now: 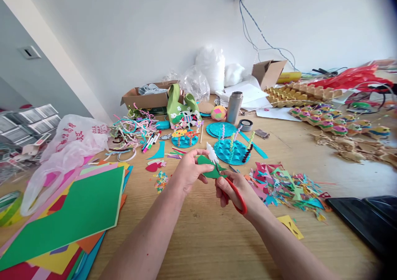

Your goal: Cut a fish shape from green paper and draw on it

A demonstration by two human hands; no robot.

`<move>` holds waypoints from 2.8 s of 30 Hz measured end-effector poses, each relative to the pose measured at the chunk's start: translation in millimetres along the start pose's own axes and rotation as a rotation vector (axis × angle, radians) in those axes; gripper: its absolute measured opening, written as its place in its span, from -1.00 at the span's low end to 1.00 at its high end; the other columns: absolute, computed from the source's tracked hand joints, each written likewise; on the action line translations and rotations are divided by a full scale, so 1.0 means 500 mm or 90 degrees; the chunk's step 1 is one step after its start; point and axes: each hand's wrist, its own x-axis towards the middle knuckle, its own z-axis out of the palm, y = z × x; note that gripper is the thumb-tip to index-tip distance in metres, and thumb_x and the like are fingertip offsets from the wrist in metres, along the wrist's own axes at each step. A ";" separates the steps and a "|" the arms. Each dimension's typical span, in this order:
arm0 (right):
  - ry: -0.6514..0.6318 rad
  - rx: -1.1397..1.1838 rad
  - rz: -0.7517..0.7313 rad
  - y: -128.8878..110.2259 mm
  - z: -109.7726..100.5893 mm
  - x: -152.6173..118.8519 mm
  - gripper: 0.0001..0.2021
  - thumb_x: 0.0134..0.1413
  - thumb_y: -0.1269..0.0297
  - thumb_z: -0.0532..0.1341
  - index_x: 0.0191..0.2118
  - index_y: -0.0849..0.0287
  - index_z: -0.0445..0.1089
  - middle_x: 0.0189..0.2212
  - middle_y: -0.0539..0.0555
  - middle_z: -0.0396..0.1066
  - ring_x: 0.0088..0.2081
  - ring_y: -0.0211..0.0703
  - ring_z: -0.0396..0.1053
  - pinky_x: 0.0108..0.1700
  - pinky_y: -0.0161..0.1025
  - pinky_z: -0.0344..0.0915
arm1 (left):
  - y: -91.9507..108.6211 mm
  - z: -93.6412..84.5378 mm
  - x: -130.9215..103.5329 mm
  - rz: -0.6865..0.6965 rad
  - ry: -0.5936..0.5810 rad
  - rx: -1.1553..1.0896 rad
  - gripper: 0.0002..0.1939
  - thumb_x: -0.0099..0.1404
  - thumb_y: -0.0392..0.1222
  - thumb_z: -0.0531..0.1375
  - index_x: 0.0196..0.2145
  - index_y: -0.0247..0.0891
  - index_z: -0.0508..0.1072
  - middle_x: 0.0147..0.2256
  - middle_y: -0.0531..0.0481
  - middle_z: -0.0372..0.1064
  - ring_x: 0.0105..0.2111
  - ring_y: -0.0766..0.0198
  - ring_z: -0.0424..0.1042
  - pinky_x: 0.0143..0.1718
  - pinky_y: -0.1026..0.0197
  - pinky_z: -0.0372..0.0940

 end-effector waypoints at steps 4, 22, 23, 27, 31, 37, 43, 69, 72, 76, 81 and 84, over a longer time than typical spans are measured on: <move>0.005 -0.012 0.013 -0.004 0.000 -0.001 -0.53 -0.12 -0.19 0.24 -0.47 0.18 0.21 -0.64 -0.02 0.36 -0.69 -0.28 0.30 -0.65 -0.37 0.09 | 0.001 0.000 -0.002 -0.009 -0.007 -0.003 -0.46 -0.10 -0.33 0.32 -0.11 -0.31 0.32 -0.47 0.04 0.40 -0.58 0.37 0.35 -0.71 0.38 0.23; 0.009 0.006 0.026 -0.008 0.000 -0.002 -0.52 -0.16 -0.18 0.27 -0.47 0.18 0.21 -0.67 -0.06 0.33 -0.72 -0.32 0.27 -0.68 -0.39 0.10 | 0.005 -0.001 -0.003 0.002 -0.016 0.015 -0.48 -0.10 -0.34 0.33 -0.13 -0.30 0.35 -0.55 0.11 0.33 -0.62 0.39 0.31 -0.69 0.38 0.21; 0.008 0.005 0.027 -0.009 -0.001 -0.002 -0.52 -0.16 -0.18 0.27 -0.47 0.18 0.21 -0.68 -0.07 0.33 -0.72 -0.32 0.27 -0.68 -0.39 0.10 | 0.005 -0.001 -0.004 0.001 -0.016 0.015 -0.48 -0.10 -0.34 0.33 -0.13 -0.30 0.35 -0.54 0.11 0.33 -0.62 0.39 0.31 -0.69 0.39 0.21; 0.011 -0.009 0.035 -0.009 -0.002 -0.002 -0.53 -0.19 -0.18 0.27 -0.50 0.16 0.18 -0.70 -0.08 0.31 -0.73 -0.32 0.26 -0.70 -0.40 0.06 | 0.006 -0.002 -0.003 -0.005 -0.017 0.012 -0.47 -0.12 -0.34 0.34 -0.13 -0.30 0.34 -0.52 0.09 0.35 -0.60 0.39 0.33 -0.69 0.39 0.21; 0.016 -0.015 0.044 -0.009 -0.002 -0.002 -0.53 -0.20 -0.16 0.28 -0.52 0.15 0.16 -0.72 -0.09 0.30 -0.76 -0.34 0.24 -0.72 -0.41 0.03 | 0.005 -0.004 -0.001 -0.005 -0.022 0.009 -0.46 -0.13 -0.32 0.36 -0.14 -0.29 0.35 -0.52 0.09 0.35 -0.60 0.38 0.33 -0.69 0.39 0.21; 0.022 -0.008 0.036 -0.011 0.001 -0.003 -0.56 -0.20 -0.14 0.27 -0.52 0.14 0.16 -0.73 -0.11 0.28 -0.77 -0.34 0.22 -0.73 -0.40 0.06 | 0.005 -0.005 -0.001 -0.003 -0.014 -0.003 -0.45 -0.12 -0.29 0.38 -0.12 -0.29 0.35 -0.54 0.11 0.34 -0.61 0.39 0.33 -0.69 0.39 0.22; 0.017 0.000 0.028 -0.010 0.002 -0.003 -0.57 -0.17 -0.11 0.27 -0.53 0.16 0.16 -0.72 -0.10 0.30 -0.76 -0.34 0.24 -0.72 -0.41 0.06 | 0.007 -0.001 -0.004 -0.006 -0.006 0.008 -0.42 -0.12 -0.32 0.37 -0.10 -0.32 0.34 -0.56 0.11 0.34 -0.61 0.37 0.32 -0.70 0.37 0.23; 0.014 0.010 0.026 0.003 -0.002 -0.002 -0.61 -0.15 -0.02 0.30 -0.52 0.14 0.14 -0.73 -0.13 0.29 -0.78 -0.36 0.22 -0.74 -0.44 0.02 | 0.006 -0.004 -0.003 0.004 0.001 0.007 -0.47 -0.08 -0.33 0.33 -0.11 -0.32 0.32 -0.51 0.07 0.39 -0.59 0.34 0.37 -0.69 0.36 0.25; 0.017 0.006 0.026 0.000 -0.001 -0.002 -0.61 -0.14 -0.01 0.30 -0.52 0.15 0.14 -0.73 -0.12 0.29 -0.76 -0.35 0.24 -0.73 -0.44 0.04 | 0.008 0.000 -0.005 -0.002 -0.007 0.015 -0.45 -0.09 -0.34 0.33 -0.09 -0.33 0.31 -0.55 0.09 0.37 -0.60 0.34 0.35 -0.70 0.37 0.24; 0.019 0.005 0.039 -0.005 0.000 0.000 -0.60 -0.17 -0.04 0.30 -0.51 0.15 0.15 -0.73 -0.12 0.29 -0.77 -0.35 0.23 -0.73 -0.44 0.04 | 0.008 0.002 -0.005 -0.003 -0.013 0.020 -0.45 -0.08 -0.36 0.31 -0.09 -0.35 0.30 -0.56 0.09 0.38 -0.60 0.35 0.35 -0.70 0.37 0.24; 0.017 -0.004 0.044 -0.006 0.000 -0.003 -0.60 -0.17 -0.04 0.29 -0.51 0.15 0.14 -0.73 -0.12 0.29 -0.77 -0.35 0.23 -0.73 -0.44 0.02 | 0.008 0.001 -0.003 -0.002 -0.014 0.022 -0.45 -0.08 -0.35 0.31 -0.08 -0.35 0.30 -0.57 0.10 0.37 -0.61 0.35 0.34 -0.69 0.36 0.24; 0.018 -0.009 0.045 -0.008 0.000 -0.004 -0.62 -0.15 -0.03 0.28 -0.51 0.15 0.15 -0.73 -0.12 0.29 -0.76 -0.36 0.23 -0.72 -0.43 0.03 | 0.008 0.001 -0.003 -0.001 -0.014 0.022 -0.46 -0.08 -0.35 0.31 -0.09 -0.35 0.31 -0.56 0.10 0.37 -0.61 0.35 0.34 -0.69 0.36 0.23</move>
